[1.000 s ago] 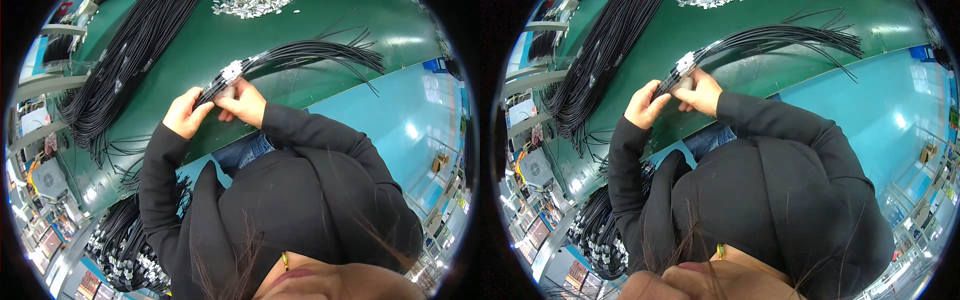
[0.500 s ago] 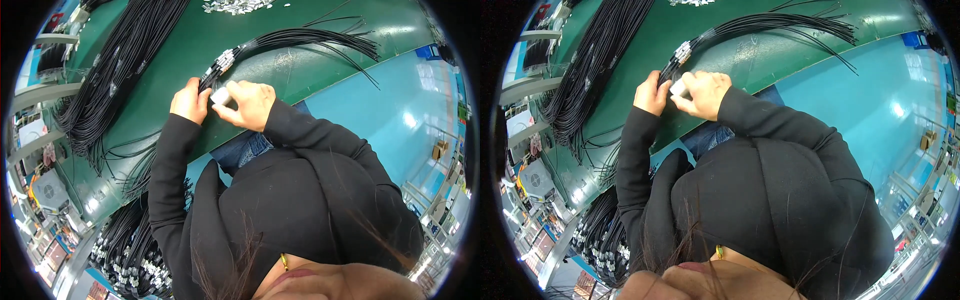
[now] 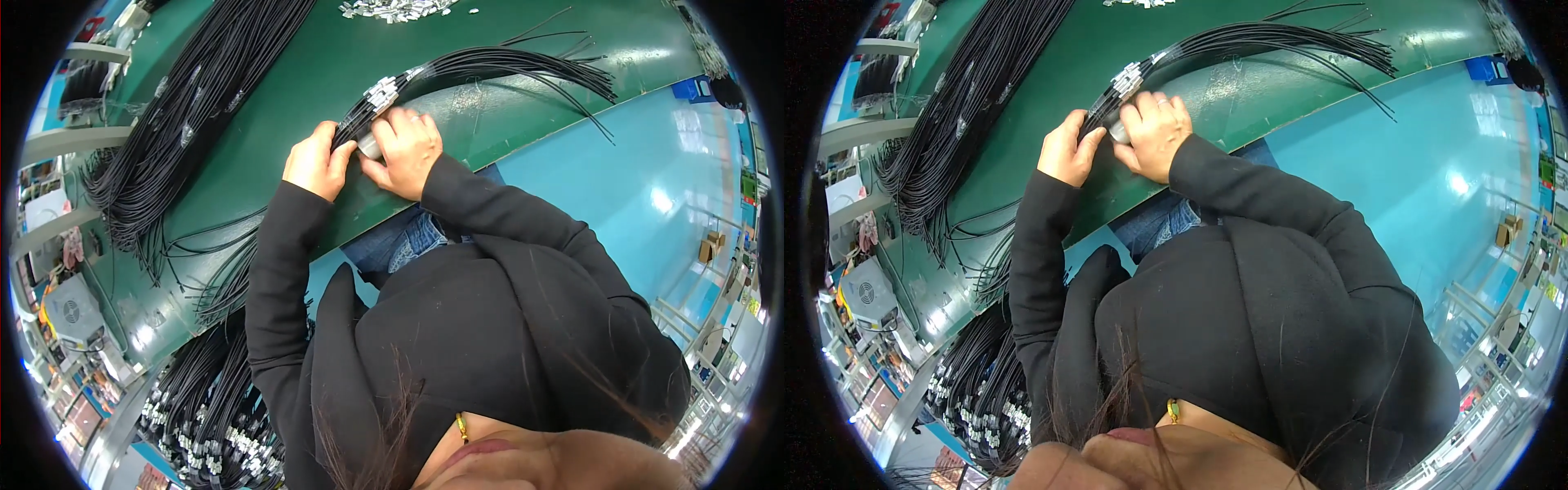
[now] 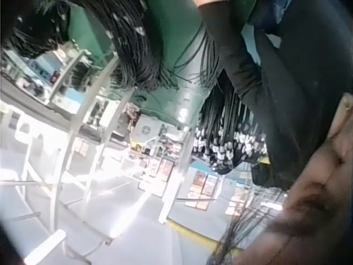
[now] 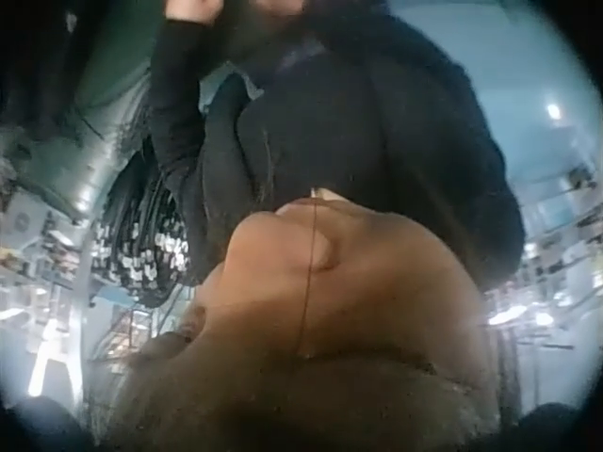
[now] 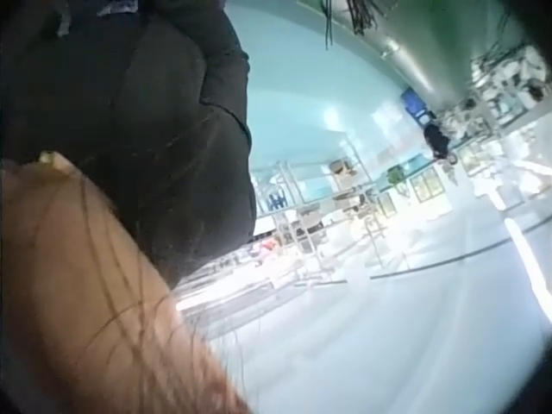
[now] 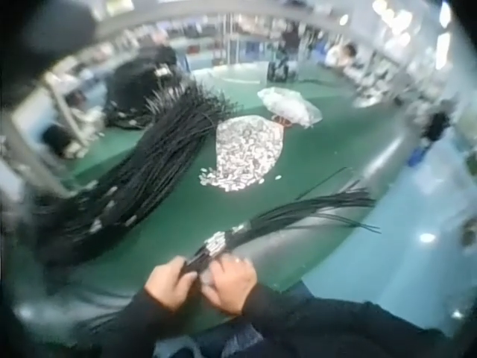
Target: Bundling and organizing thin black wires on a manual assembly workbench.
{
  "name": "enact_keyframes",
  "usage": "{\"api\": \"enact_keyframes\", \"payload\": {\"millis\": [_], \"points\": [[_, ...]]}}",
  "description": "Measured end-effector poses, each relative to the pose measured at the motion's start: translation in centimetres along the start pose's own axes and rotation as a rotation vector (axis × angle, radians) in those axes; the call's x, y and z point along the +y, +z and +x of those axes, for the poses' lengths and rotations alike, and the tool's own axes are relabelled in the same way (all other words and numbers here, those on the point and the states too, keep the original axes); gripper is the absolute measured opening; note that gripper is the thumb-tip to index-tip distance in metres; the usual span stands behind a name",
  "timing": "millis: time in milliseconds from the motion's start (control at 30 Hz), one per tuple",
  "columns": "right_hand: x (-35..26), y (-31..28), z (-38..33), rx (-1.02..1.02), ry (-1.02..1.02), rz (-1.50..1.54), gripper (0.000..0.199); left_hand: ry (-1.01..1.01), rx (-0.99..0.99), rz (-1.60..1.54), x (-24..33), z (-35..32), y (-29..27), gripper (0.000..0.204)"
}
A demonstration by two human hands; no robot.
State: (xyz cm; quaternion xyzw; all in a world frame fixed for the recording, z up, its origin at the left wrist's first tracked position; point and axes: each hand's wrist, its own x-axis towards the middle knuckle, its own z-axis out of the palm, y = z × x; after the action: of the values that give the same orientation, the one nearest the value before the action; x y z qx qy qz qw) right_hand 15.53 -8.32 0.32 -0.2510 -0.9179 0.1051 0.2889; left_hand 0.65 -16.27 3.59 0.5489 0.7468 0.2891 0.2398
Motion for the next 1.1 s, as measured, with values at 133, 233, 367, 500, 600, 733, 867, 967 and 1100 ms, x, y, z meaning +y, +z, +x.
{"api": "enact_keyframes", "payload": {"millis": [133, 233, 367, 500, 600, 733, 867, 967, 1100], "points": [[-0.7, -1.9, -0.8, -0.082, -0.042, 0.054, 0.036, 0.002, 0.078, 0.11, -0.5, 0.1, 0.8, 0.02], [-0.8, -3.4, 0.4, -0.117, -0.071, 0.032, 0.036, -0.028, 0.105, 0.256, -0.7, -0.1, 1.8, 0.02], [-1.0, -3.0, 6.2, -0.01, -0.274, 0.01, 0.033, -0.009, 0.245, 0.345, -0.1, -1.3, 3.5, 0.021], [-1.3, -0.9, 12.0, -0.574, -0.086, 0.094, 0.02, 0.069, 0.456, 0.503, 0.4, -1.9, 4.6, 0.022], [-1.0, 1.1, 13.4, -0.942, -0.06, -0.039, 0.031, 0.129, 0.549, 0.476, 0.5, -1.9, 4.6, 0.023], [-0.7, 2.6, 13.9, -1.182, -0.019, -0.14, 0.027, 0.084, 0.517, 0.367, 1.2, -1.8, 4.3, 0.026], [-0.3, 0.3, 11.6, -0.357, -0.088, 0.057, 0.027, 0.076, 0.391, 0.24, 1.1, -1.4, 2.8, 0.029], [1.0, -3.0, 6.0, -0.107, -0.127, 0.288, 0.025, 0.042, 0.309, 0.023, 0.3, -0.9, 1.4, 0.028], [1.2, -0.7, 2.0, 0.087, -0.016, 0.265, 0.027, -0.027, 0.141, -0.262, -0.5, 0.2, 0.0, 0.026]]}}
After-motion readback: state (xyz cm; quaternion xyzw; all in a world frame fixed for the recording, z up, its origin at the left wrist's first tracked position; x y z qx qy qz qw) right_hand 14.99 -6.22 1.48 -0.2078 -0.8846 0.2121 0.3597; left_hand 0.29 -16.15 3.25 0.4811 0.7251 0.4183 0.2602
